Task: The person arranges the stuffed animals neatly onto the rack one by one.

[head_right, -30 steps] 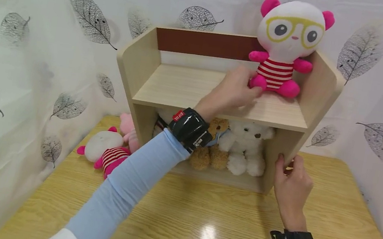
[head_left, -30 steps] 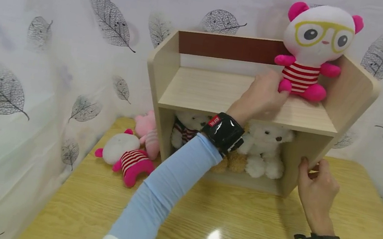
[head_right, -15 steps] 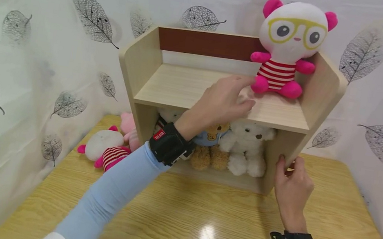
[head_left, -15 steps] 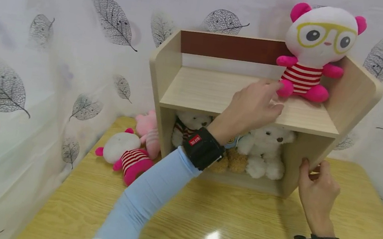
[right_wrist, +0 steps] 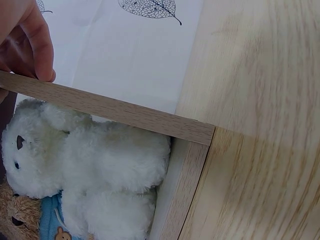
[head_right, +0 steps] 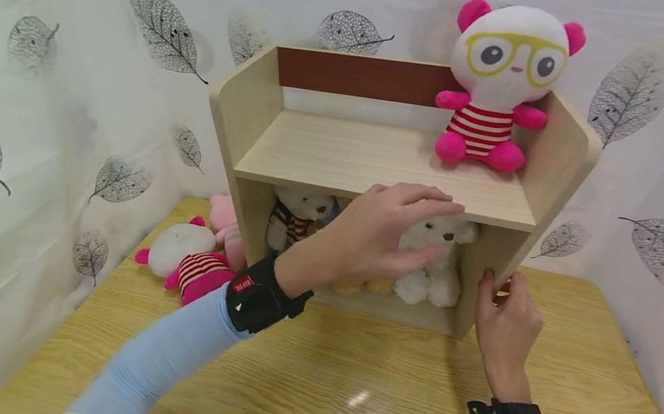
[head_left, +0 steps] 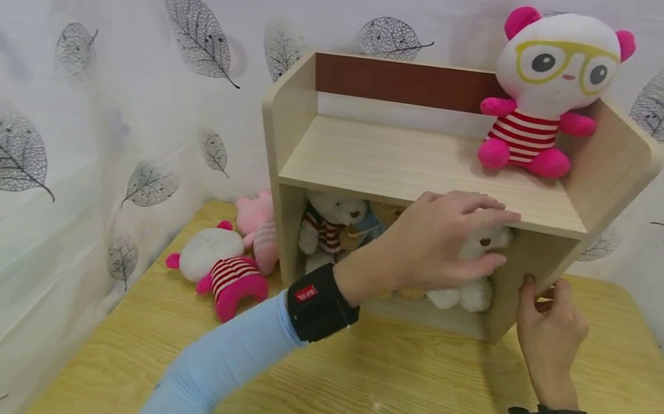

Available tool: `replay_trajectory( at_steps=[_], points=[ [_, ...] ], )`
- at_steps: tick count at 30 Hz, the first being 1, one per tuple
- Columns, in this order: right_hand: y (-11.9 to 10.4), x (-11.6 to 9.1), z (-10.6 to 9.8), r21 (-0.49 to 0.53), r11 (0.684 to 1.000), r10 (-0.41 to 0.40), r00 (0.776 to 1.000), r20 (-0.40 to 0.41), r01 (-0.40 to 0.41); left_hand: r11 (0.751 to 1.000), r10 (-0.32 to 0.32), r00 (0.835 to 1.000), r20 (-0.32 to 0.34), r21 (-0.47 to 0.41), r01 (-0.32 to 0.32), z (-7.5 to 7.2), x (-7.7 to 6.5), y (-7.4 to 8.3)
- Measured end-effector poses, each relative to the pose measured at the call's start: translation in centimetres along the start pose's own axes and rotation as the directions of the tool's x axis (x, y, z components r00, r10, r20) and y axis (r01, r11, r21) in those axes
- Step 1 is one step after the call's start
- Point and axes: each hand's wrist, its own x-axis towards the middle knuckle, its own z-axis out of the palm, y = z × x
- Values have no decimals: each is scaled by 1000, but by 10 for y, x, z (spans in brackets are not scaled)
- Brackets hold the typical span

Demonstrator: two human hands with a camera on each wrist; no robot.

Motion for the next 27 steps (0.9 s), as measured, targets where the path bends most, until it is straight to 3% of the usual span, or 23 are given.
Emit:
replay_trajectory(
  at_steps=[6, 10, 20, 27],
  points=[
    [-1, -2, 0, -3, 1000, -12, 1000, 13, 12, 991, 124, 989, -81, 52, -120, 19, -29, 12],
    [-1, -3, 1, -1, 1000, -8, 1000, 14, 8, 984, 150, 987, -52, 107, -143, 28, -43, 16],
    [0, -1, 3, 9, 1000, -18, 1000, -6, 18, 992, 114, 993, -40, 62, -111, 52, -78, 11],
    [0, 0, 1, 11, 999, -42, 999, -11, 42, 996, 53, 997, 49, 69, -57, 63, -102, 3]
  ],
)
